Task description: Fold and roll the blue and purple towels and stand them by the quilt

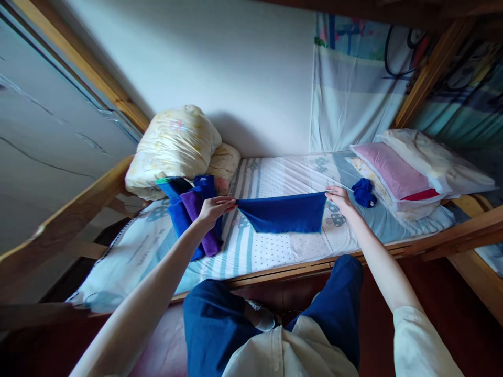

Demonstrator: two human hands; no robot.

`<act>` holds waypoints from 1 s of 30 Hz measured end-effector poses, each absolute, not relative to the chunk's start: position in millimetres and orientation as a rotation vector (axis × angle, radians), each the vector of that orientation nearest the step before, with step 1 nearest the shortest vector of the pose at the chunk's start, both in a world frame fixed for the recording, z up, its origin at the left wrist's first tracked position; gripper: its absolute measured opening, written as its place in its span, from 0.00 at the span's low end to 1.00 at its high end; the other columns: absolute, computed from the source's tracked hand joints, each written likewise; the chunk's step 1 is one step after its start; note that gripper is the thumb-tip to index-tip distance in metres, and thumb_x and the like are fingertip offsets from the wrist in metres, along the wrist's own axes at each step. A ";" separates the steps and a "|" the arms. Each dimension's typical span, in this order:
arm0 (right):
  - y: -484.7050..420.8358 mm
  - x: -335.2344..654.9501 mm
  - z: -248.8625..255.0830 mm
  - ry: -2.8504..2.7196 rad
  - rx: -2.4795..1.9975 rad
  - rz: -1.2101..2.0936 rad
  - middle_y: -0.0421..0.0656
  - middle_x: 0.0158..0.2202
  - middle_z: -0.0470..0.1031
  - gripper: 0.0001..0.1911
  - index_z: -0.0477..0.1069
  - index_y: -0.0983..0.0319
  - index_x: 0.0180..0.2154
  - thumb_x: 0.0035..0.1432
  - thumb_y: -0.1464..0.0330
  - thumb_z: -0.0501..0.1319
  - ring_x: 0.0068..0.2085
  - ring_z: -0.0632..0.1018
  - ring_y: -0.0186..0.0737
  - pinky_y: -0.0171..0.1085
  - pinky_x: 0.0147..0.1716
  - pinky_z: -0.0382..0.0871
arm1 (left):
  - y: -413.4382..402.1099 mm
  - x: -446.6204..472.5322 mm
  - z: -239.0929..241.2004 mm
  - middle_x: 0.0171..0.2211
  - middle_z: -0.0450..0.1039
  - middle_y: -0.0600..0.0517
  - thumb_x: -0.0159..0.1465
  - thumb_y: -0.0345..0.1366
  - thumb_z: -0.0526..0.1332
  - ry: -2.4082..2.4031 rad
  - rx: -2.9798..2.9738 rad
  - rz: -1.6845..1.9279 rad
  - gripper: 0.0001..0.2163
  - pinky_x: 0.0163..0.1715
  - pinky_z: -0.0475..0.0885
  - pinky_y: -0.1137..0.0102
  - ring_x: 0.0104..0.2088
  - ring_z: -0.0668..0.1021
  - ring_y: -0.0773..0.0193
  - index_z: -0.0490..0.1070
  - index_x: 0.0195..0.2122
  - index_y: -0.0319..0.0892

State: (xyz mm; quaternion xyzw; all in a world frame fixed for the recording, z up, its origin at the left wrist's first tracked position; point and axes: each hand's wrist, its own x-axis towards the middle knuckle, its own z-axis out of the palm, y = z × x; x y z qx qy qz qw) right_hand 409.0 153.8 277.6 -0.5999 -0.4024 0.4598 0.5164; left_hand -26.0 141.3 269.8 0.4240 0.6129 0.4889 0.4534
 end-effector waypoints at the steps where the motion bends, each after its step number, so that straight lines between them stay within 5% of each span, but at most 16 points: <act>1: 159.9 407.6 277.7 -0.987 -1.417 1.051 0.37 0.25 0.78 0.14 0.79 0.64 0.34 0.41 0.75 0.76 0.25 0.72 0.29 0.31 0.28 0.64 | 147.8 -25.7 270.7 0.27 0.79 0.50 0.43 0.48 0.77 1.506 1.061 1.247 0.22 0.46 0.80 0.58 0.33 0.83 0.56 0.77 0.32 0.39; 8: 159.9 414.4 248.8 -1.170 -1.298 0.881 0.41 0.31 0.81 0.14 0.79 0.63 0.33 0.42 0.69 0.75 0.32 0.77 0.35 0.32 0.32 0.65 | 147.5 -29.1 239.8 0.31 0.81 0.47 0.41 0.56 0.73 1.517 1.199 1.371 0.29 0.42 0.79 0.61 0.36 0.83 0.54 0.78 0.38 0.39; 15: 104.1 413.4 140.9 -1.217 -1.542 0.965 0.40 0.25 0.80 0.03 0.79 0.62 0.23 0.39 0.73 0.69 0.28 0.74 0.36 0.35 0.34 0.67 | 85.4 -20.3 137.1 0.37 0.84 0.47 0.56 0.43 0.63 1.876 1.331 0.884 0.14 0.45 0.77 0.64 0.42 0.84 0.52 0.79 0.40 0.44; 20: 44.2 406.0 62.6 -1.105 -1.788 1.138 0.36 0.17 0.74 0.04 0.75 0.62 0.17 0.34 0.76 0.66 0.24 0.72 0.37 0.37 0.35 0.70 | 29.9 -6.1 50.3 0.37 0.84 0.48 0.59 0.38 0.62 1.917 1.330 0.534 0.13 0.47 0.76 0.63 0.42 0.85 0.51 0.76 0.45 0.46; 30: 20.7 402.7 22.4 -0.922 -1.866 1.151 0.36 0.22 0.76 0.05 0.72 0.61 0.24 0.42 0.71 0.67 0.26 0.76 0.37 0.35 0.30 0.71 | 17.0 -1.3 -0.7 0.39 0.84 0.43 0.63 0.39 0.61 1.995 1.139 0.492 0.14 0.42 0.77 0.64 0.43 0.85 0.52 0.72 0.48 0.42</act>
